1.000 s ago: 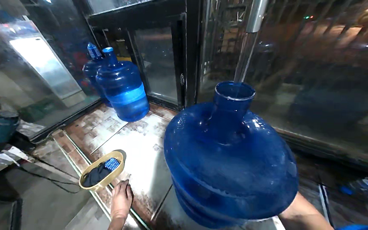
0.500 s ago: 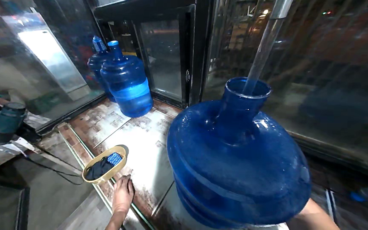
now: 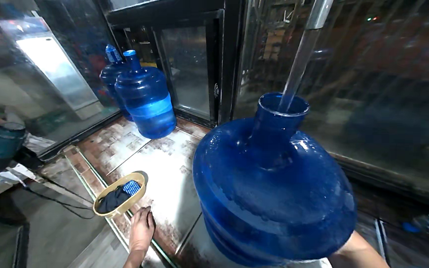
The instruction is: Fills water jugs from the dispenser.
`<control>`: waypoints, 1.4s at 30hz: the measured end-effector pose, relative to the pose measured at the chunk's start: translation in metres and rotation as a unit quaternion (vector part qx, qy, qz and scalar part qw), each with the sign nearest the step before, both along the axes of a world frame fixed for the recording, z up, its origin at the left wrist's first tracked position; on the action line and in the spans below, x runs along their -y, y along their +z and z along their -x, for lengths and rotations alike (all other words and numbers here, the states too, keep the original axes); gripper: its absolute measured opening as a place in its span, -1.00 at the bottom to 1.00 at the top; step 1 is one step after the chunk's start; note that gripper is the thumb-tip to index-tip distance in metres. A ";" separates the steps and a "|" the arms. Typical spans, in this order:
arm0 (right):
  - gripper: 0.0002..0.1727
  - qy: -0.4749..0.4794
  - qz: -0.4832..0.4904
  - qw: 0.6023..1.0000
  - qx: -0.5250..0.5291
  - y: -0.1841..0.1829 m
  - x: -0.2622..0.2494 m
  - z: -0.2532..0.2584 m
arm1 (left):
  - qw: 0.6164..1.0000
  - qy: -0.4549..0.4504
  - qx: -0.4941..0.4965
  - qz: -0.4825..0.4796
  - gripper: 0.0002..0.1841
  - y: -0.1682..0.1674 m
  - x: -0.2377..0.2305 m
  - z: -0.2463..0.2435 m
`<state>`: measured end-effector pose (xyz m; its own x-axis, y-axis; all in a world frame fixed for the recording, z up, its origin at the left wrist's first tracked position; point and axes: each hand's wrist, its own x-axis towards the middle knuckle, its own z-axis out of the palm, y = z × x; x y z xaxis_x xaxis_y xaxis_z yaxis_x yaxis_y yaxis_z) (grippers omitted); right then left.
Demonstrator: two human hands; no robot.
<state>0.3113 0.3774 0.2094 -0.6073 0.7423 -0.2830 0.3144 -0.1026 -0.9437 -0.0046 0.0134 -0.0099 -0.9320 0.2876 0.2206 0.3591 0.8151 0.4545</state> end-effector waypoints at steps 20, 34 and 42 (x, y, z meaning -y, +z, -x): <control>-0.71 -0.019 0.026 0.999 -0.023 0.000 -0.001 0.002 | 1.000 0.000 -0.001 -0.004 -0.69 0.000 0.000 -0.001; -0.72 0.010 -0.017 1.000 0.013 0.001 0.000 -0.001 | 1.000 -0.001 -0.004 -0.002 -0.70 0.001 0.000 0.000; -0.70 -0.003 -0.028 0.999 0.041 0.004 0.000 -0.007 | 1.000 -0.002 -0.003 -0.015 -0.69 -0.002 0.001 0.000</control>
<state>0.3181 0.3773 0.2135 -0.5794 0.7617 -0.2899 0.3910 -0.0523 -0.9189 -0.0050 0.0123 -0.0120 -0.9292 0.2850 0.2353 0.3658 0.7998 0.4759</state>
